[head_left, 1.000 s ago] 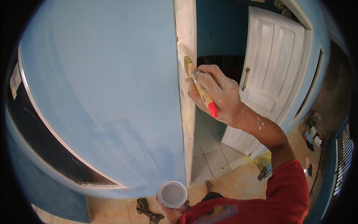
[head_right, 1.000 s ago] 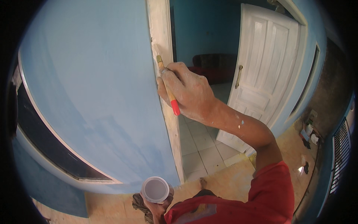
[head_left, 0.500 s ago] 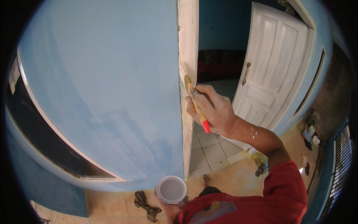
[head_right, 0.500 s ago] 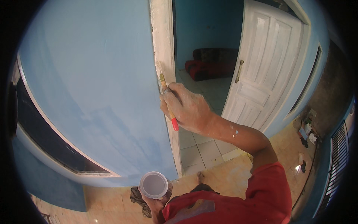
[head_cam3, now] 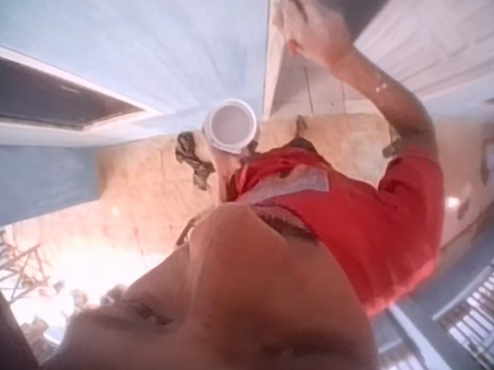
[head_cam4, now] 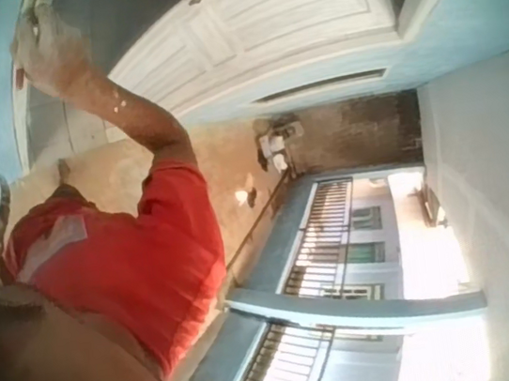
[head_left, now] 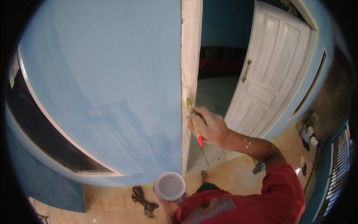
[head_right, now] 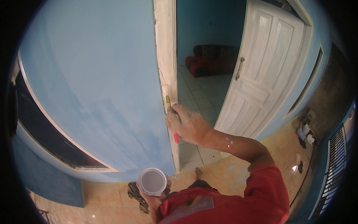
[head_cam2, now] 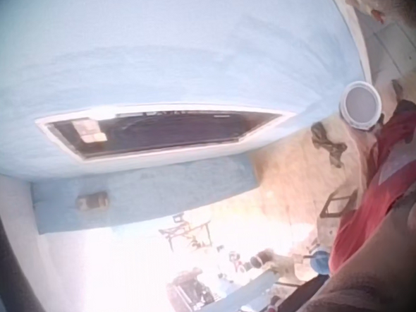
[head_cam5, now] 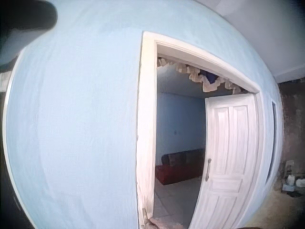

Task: The person paints the white door frame with a brush, repeatedly dipping the brush into a small paint container held in the other hand. The person works along the vertical and horizontal edges of the door frame, applying white paint to the trim.

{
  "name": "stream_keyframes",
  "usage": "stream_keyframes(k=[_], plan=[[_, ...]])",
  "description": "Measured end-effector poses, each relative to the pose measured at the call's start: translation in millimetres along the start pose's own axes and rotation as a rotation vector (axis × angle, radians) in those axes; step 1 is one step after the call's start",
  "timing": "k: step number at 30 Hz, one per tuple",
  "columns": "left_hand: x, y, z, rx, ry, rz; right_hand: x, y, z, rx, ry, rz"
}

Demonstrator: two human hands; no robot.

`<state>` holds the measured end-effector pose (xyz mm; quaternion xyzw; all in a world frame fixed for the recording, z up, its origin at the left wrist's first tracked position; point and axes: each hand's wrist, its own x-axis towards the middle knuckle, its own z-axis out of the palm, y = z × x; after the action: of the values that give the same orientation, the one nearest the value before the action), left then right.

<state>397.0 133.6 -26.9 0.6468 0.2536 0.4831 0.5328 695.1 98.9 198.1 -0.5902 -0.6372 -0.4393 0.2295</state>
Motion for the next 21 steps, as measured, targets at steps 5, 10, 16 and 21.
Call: stream_keyframes(k=[5, 10, 16, 21], plan=[[2.7, 13.6, -4.6, 0.081, -0.021, 0.027, -7.2, -12.6, -16.0, 0.121, -0.195, 0.050], [1.6, -1.1, -2.1, 0.016, -0.017, 0.003, 37.6, 5.3, -29.1, 0.264, -0.086, 0.181], [6.9, 6.4, -2.6, 0.045, -0.016, 0.021, 90.8, 30.1, -54.4, 0.167, 0.144, 0.086], [3.4, 9.1, -2.9, 0.026, 0.032, -0.003, 94.3, 36.1, -45.8, -0.008, 0.386, -0.116]])
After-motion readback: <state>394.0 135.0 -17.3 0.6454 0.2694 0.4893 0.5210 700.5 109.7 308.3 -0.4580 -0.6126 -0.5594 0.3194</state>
